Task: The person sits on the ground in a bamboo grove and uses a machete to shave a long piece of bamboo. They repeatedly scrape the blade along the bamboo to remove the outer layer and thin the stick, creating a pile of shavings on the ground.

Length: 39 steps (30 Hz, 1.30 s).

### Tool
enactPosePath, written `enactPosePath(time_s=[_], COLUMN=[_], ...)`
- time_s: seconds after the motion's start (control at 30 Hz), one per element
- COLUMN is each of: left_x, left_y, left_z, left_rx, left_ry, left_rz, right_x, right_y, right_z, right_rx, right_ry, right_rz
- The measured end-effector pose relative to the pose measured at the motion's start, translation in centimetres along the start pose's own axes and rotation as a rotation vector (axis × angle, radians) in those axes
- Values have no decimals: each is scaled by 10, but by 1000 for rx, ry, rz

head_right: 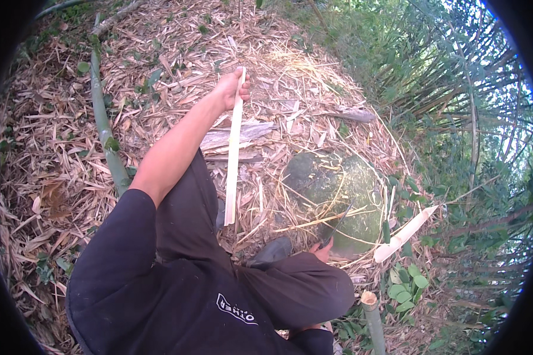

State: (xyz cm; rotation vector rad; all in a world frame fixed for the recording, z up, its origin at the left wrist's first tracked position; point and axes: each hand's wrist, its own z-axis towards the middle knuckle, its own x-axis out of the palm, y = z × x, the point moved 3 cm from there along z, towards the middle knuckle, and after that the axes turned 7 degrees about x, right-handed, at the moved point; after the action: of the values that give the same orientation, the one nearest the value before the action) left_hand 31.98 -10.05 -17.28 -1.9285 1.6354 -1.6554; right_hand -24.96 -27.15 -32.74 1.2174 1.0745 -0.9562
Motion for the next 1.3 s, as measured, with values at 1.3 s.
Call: enactPosePath(time_s=[1.3], left_x=[-6], left_y=[-23], left_z=[-5], left_rx=[-166], left_ry=[101], left_rz=[-485], right_x=[27], right_y=[-26], right_z=[3], right_rx=[-26], right_ry=[34], right_rz=[82])
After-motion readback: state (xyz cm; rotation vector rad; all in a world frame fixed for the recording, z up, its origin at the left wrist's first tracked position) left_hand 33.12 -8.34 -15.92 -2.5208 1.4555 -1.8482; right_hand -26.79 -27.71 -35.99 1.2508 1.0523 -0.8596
